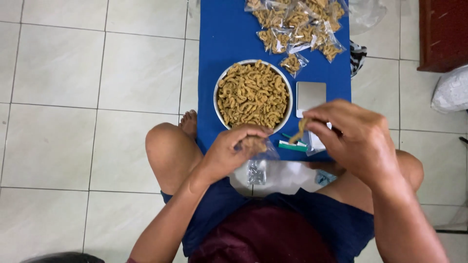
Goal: Packaging small dried food items into plastic bags, weighing them on a digital scale, and sealing them using a lighter.
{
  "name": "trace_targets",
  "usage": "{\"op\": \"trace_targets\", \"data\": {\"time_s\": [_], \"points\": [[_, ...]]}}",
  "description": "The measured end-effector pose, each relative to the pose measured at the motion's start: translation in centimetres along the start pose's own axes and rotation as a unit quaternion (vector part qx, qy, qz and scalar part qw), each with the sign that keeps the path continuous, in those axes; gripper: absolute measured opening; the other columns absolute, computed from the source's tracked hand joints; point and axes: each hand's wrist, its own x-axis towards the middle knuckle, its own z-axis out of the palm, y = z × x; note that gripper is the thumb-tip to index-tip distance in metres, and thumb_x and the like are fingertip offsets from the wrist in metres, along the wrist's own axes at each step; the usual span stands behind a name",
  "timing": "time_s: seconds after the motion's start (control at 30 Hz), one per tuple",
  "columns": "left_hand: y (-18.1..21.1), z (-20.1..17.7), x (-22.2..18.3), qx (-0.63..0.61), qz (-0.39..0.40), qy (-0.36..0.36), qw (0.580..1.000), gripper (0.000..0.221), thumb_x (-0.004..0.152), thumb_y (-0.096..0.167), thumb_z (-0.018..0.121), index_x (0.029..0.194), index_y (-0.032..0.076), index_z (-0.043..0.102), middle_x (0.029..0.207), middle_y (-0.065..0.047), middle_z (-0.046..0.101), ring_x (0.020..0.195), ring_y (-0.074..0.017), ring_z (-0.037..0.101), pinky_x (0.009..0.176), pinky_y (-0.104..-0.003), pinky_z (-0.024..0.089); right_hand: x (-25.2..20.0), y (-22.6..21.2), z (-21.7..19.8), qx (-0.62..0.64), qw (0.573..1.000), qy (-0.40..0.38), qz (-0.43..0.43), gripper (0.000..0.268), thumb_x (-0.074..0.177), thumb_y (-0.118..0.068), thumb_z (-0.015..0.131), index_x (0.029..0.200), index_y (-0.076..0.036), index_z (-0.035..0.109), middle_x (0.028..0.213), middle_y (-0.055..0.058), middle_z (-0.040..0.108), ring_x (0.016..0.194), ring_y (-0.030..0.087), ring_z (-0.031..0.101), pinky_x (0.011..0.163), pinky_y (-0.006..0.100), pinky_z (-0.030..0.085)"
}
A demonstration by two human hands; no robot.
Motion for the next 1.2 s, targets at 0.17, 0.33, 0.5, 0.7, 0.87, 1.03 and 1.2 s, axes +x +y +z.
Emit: {"op": "trace_targets", "data": {"time_s": [0.17,0.33,0.5,0.7,0.87,1.03,1.2], "points": [[1.3,0.4,-0.4,0.016,0.044,0.008,0.999,0.04,0.081,-0.011,0.062,0.117,0.006,0.067,0.129,-0.009,0.07,0.107,-0.02,0.072,0.09,-0.029,0.058,-1.0,-0.9,-0.4,0.1,0.995,0.012,0.022,0.027,0.08,0.014,0.076,0.106,0.006,0.076,0.099,0.015,0.075,0.06,0.013,0.059,0.05,0.023,0.043],[1.7,0.6,-0.5,0.011,0.045,0.009,0.999,0.031,0.086,-0.01,0.068,0.115,0.001,0.068,0.131,-0.009,0.069,0.098,-0.0169,0.071,0.083,-0.027,0.057,-2.1,-2.5,-0.9,0.05,0.998,0.043,0.006,0.03,0.071,0.016,0.08,0.098,0.003,0.079,0.099,0.014,0.076,0.053,0.008,0.057,0.042,0.019,0.041],[0.8,0.2,-0.5,0.005,0.005,0.001,1.0,0.043,0.084,-0.013,0.063,0.123,0.003,0.064,0.135,-0.01,0.068,0.12,-0.0243,0.069,0.105,-0.034,0.055,-1.2,-4.5,0.0,0.071,0.994,0.023,-0.073,0.022,0.076,0.01,0.084,0.094,0.002,0.075,0.099,0.013,0.071,0.08,0.02,0.071,0.066,0.029,0.057],[0.8,0.4,-0.8,-0.005,-0.048,0.011,0.999,0.039,0.086,-0.005,0.068,0.124,0.005,0.067,0.122,-0.007,0.074,0.104,-0.0176,0.074,0.089,-0.029,0.059,-0.3,-4.0,1.2,0.03,0.985,-0.014,-0.17,0.016,0.082,0.01,0.078,0.094,0.001,0.075,0.1,0.008,0.069,0.068,0.019,0.058,0.058,0.033,0.046],[1.1,0.8,-0.9,-0.035,-0.1,-0.005,0.994,0.031,0.091,0.002,0.071,0.122,0.005,0.067,0.099,-0.005,0.078,0.083,-0.0107,0.071,0.073,-0.024,0.055,0.6,-3.3,1.8,0.003,0.98,-0.038,-0.197,0.019,0.081,0.004,0.082,0.098,-0.002,0.076,0.099,0.008,0.069,0.075,0.02,0.066,0.059,0.034,0.051],[0.4,0.8,-1.2,-0.1,-0.118,-0.04,0.987,0.037,0.092,-0.004,0.065,0.128,0.003,0.062,0.117,-0.009,0.077,0.1,-0.0167,0.076,0.088,-0.026,0.06,1.3,-2.3,1.6,0.052,0.97,-0.058,-0.229,0.022,0.08,0.01,0.08,0.1,0.004,0.075,0.099,0.016,0.074,0.074,0.021,0.071,0.056,0.028,0.058],[0.8,0.6,-0.9,-0.212,-0.164,-0.089,0.959,0.027,0.092,0.01,0.072,0.118,0.004,0.066,0.105,-0.011,0.075,0.082,-0.0166,0.073,0.07,-0.023,0.056,1.8,-2.6,0.4,0.04,0.976,-0.129,-0.173,0.03,0.075,0.0,0.081,0.104,0.003,0.077,0.096,0.011,0.078,0.055,0.017,0.065,0.043,0.028,0.048]]}}
